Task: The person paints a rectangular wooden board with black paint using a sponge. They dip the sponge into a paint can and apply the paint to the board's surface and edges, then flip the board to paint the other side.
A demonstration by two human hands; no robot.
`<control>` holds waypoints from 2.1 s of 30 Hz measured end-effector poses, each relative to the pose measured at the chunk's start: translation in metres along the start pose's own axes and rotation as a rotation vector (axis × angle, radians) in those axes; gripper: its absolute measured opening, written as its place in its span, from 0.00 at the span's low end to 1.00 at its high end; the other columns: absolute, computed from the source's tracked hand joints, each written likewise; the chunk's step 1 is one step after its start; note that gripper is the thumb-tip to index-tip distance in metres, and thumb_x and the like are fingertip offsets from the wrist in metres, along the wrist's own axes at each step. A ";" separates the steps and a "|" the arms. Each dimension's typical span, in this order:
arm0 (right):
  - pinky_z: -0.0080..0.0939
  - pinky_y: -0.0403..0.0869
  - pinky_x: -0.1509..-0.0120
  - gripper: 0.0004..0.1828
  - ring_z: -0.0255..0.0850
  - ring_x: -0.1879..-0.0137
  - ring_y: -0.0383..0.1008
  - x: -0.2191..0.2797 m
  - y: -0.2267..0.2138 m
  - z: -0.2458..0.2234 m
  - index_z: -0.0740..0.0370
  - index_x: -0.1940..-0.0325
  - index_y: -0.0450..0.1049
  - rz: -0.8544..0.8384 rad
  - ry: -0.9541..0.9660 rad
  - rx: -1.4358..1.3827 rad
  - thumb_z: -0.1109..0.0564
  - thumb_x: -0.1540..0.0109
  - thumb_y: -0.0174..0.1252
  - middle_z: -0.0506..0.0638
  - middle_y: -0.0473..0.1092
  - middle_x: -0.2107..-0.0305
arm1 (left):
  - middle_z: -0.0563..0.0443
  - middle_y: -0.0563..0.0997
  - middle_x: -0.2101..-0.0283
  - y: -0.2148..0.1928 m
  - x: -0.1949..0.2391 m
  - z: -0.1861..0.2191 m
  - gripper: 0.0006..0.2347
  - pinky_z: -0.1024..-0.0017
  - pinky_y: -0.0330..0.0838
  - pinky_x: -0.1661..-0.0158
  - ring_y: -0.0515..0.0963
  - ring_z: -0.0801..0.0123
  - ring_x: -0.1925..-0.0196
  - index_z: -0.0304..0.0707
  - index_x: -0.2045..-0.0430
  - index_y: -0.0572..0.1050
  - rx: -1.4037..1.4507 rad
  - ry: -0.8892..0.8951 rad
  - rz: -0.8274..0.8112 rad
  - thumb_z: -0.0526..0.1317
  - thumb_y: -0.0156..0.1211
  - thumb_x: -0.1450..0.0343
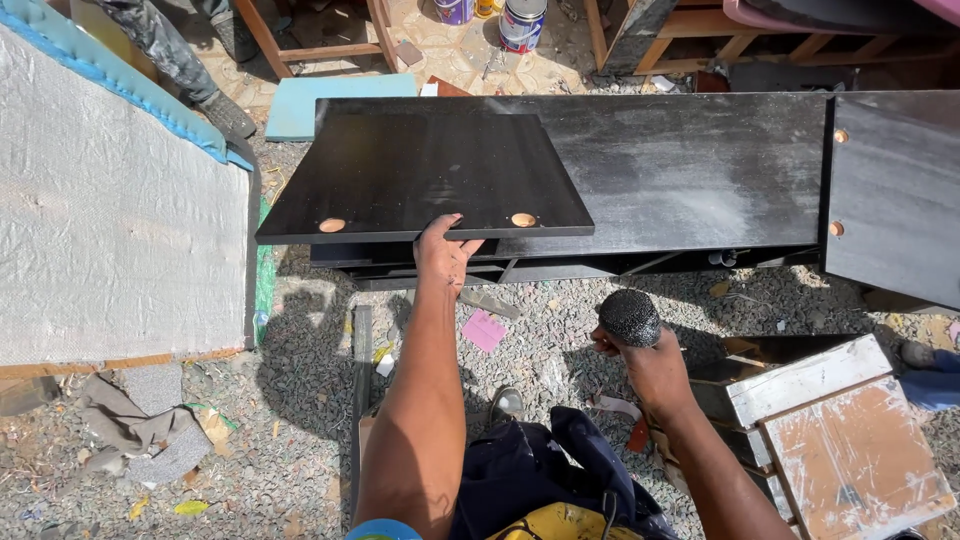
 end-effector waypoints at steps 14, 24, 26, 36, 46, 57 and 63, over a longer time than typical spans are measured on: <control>0.62 0.65 0.29 0.10 0.59 0.38 0.71 0.113 -0.089 -0.056 0.63 0.52 0.77 0.336 -0.924 0.497 0.54 0.32 0.59 0.57 0.74 0.49 | 0.21 0.68 0.54 0.078 0.251 -0.079 0.24 0.38 0.80 0.56 0.78 0.23 0.52 0.15 0.51 0.68 -0.287 -0.065 0.037 0.32 0.67 0.40; 0.62 0.60 0.25 0.15 0.55 0.50 0.72 0.210 -0.206 0.067 0.59 0.59 0.72 0.443 -0.529 0.762 0.46 0.29 0.49 0.53 0.69 0.68 | 0.19 0.71 0.58 0.052 0.408 -0.267 0.24 0.42 0.83 0.67 0.81 0.29 0.59 0.15 0.54 0.69 -0.551 -0.285 -0.068 0.33 0.67 0.42; 0.59 0.61 0.25 0.14 0.53 0.47 0.74 0.231 -0.241 0.113 0.58 0.55 0.74 0.507 -0.464 0.842 0.46 0.33 0.55 0.53 0.71 0.65 | 0.19 0.70 0.54 0.056 0.442 -0.291 0.26 0.42 0.82 0.63 0.80 0.27 0.55 0.15 0.50 0.67 -0.607 -0.346 -0.116 0.34 0.66 0.41; 0.54 0.64 0.40 0.11 0.51 0.57 0.70 0.346 -0.344 0.172 0.60 0.60 0.73 0.859 -0.289 0.940 0.50 0.38 0.61 0.52 0.66 0.71 | 0.16 0.64 0.48 0.036 0.520 -0.473 0.35 0.31 0.80 0.63 0.77 0.15 0.55 0.20 0.39 0.56 -0.739 -0.581 -0.277 0.32 0.69 0.39; 0.54 0.64 0.44 0.12 0.53 0.57 0.71 0.359 -0.446 0.271 0.57 0.63 0.71 1.001 -0.213 0.813 0.48 0.32 0.58 0.51 0.67 0.73 | 0.23 0.67 0.55 0.071 0.569 -0.555 0.31 0.36 0.81 0.61 0.80 0.29 0.54 0.12 0.41 0.56 -0.971 -0.777 -0.504 0.34 0.65 0.35; 0.55 0.63 0.34 0.05 0.54 0.52 0.75 0.346 -0.508 0.250 0.57 0.66 0.73 0.987 -0.061 0.607 0.56 0.37 0.59 0.54 0.73 0.71 | 0.09 0.69 0.41 0.155 0.560 -0.548 0.44 0.44 0.80 0.56 0.79 0.31 0.46 0.21 0.35 0.63 -1.548 -0.800 -0.945 0.61 0.66 0.36; 0.59 0.66 0.36 0.08 0.61 0.50 0.74 0.341 -0.520 0.215 0.63 0.64 0.76 0.979 0.168 0.584 0.58 0.35 0.53 0.60 0.74 0.69 | 0.13 0.75 0.45 0.167 0.555 -0.564 0.46 0.48 0.81 0.56 0.82 0.37 0.47 0.14 0.37 0.64 -1.618 -0.877 -1.005 0.64 0.66 0.37</control>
Point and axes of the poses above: each hand's wrist, its own x-axis away from the middle knuckle, its own y-axis out of the palm, z = x × y, the point moved 7 cm from there along -x, towards the middle knuckle
